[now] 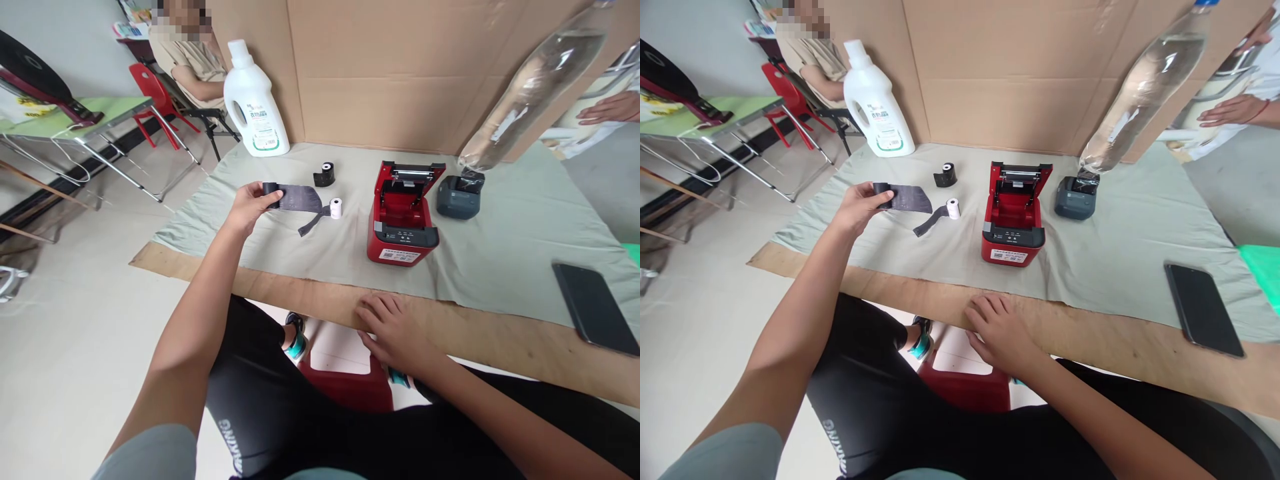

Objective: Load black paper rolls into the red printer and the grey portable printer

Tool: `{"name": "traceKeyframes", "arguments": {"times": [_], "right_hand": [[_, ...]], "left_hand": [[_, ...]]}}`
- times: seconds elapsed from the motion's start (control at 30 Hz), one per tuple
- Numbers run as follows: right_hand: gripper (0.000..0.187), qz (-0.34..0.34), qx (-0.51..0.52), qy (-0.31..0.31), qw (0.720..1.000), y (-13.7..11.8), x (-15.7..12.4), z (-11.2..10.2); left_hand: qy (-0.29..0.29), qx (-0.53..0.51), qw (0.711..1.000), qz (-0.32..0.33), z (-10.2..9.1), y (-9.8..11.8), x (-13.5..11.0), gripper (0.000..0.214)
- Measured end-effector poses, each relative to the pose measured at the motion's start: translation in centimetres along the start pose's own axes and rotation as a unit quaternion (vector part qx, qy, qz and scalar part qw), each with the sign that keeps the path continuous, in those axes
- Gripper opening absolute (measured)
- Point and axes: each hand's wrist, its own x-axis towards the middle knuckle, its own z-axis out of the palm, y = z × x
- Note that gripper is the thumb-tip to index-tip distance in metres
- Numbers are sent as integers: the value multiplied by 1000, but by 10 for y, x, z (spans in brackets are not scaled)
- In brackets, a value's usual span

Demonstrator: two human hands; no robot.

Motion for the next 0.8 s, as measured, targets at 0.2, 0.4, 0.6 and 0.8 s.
{"name": "traceKeyframes", "arguments": {"times": [0.2,0.4,0.6,0.8], "right_hand": [[28,-5,-4,0,1000,2,-2,2],[28,-6,0,-1,1000,2,-2,1],[29,-6,0,-2,1000,2,-2,0],[30,-10,1,-7,1000,3,-2,0]], "left_hand": [[3,30,1000,-9,-7,-11,11,35],[14,82,995,-46,-7,-20,19,27],[74,-45,993,-77,-8,-24,31,16],[99,-36,994,3,-13,-20,28,39]]}}
